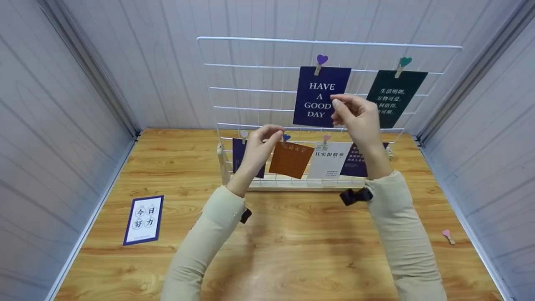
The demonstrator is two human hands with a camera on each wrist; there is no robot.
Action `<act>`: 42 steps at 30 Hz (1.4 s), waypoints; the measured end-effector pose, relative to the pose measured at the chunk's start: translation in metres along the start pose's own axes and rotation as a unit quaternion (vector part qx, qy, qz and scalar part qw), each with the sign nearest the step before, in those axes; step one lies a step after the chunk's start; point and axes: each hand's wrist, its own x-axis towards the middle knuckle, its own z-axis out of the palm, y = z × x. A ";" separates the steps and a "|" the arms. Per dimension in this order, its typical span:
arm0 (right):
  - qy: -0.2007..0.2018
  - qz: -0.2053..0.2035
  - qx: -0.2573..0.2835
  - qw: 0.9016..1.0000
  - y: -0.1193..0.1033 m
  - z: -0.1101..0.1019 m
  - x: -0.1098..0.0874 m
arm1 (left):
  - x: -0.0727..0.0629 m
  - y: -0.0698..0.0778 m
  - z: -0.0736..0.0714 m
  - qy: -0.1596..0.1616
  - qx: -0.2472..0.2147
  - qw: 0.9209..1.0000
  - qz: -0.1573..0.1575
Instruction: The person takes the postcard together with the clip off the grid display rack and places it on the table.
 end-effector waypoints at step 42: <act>0.053 0.079 0.032 0.995 -0.027 0.019 0.050 | 0.014 0.054 0.020 0.065 -0.045 0.996 0.026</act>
